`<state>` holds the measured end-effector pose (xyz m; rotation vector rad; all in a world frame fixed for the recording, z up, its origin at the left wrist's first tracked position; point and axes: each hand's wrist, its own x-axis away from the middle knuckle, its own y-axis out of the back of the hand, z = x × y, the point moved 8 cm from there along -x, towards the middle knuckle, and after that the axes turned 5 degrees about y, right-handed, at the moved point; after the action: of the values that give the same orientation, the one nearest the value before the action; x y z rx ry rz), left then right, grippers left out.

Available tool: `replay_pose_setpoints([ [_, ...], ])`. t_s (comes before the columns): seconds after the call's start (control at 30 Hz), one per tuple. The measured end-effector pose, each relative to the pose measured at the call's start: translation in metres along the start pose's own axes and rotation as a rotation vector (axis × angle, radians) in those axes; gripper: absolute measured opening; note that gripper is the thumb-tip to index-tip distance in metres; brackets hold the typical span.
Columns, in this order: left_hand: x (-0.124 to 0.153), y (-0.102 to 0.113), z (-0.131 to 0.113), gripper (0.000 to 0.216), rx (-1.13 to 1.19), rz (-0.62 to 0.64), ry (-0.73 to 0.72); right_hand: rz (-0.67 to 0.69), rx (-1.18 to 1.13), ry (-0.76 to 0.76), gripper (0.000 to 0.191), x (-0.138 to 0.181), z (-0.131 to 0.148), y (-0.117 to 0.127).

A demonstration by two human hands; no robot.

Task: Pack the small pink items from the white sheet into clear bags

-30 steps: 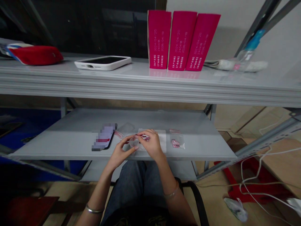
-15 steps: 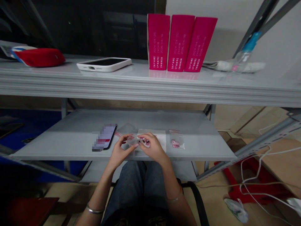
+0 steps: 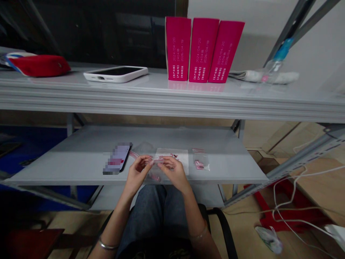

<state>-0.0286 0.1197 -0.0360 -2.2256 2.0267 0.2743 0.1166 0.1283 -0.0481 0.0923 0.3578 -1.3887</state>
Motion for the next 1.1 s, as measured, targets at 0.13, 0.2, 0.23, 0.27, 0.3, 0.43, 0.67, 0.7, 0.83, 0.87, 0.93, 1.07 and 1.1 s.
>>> replay_pose_setpoints([
  [0.13,0.001,0.0,-0.003,0.018,0.031,-0.011,0.031,-0.062,-0.088,-0.029,0.021,0.002,0.0,0.009],
  [0.2,0.001,0.0,-0.002,0.017,0.029,-0.007,0.061,-0.082,-0.089,-0.05,0.022,0.003,-0.002,0.013],
  [0.23,0.0,-0.001,-0.001,0.018,0.036,-0.005,0.074,-0.087,-0.082,-0.062,0.023,0.003,-0.003,0.014],
  [0.27,0.0,0.0,0.0,0.018,0.047,-0.007,0.082,-0.087,-0.075,-0.073,0.024,0.004,-0.004,0.015],
  [0.3,0.0,0.0,0.001,0.019,0.057,-0.01,0.086,-0.086,-0.071,-0.082,0.025,0.004,-0.004,0.016],
  [0.43,-0.001,0.002,0.0,0.021,0.033,-0.026,0.081,-0.173,-0.083,-0.082,0.028,0.005,-0.006,0.023],
  [0.67,0.002,-0.004,-0.002,0.023,-0.061,-0.008,0.041,-0.261,-0.001,0.002,0.027,0.004,-0.002,0.03],
  [0.7,0.002,-0.005,-0.002,0.023,-0.06,-0.007,0.041,-0.265,0.023,0.013,0.026,0.004,-0.001,0.03],
  [0.83,0.002,-0.01,-0.002,0.021,-0.063,0.02,0.044,-0.289,0.067,0.024,0.025,0.005,0.0,0.033],
  [0.87,0.002,-0.012,-0.003,0.021,-0.063,0.033,0.043,-0.289,0.061,0.021,0.025,0.005,0.0,0.034],
  [0.93,0.002,-0.016,-0.005,0.022,-0.065,0.064,0.039,-0.273,0.039,0.01,0.025,0.005,-0.002,0.032],
  [1.07,0.002,-0.019,-0.005,0.025,-0.081,0.072,0.031,-0.25,-0.003,-0.01,0.026,0.007,-0.004,0.028],
  [1.1,0.002,-0.019,-0.004,0.025,-0.082,0.063,0.029,-0.25,-0.009,-0.014,0.026,0.007,-0.004,0.027],
])
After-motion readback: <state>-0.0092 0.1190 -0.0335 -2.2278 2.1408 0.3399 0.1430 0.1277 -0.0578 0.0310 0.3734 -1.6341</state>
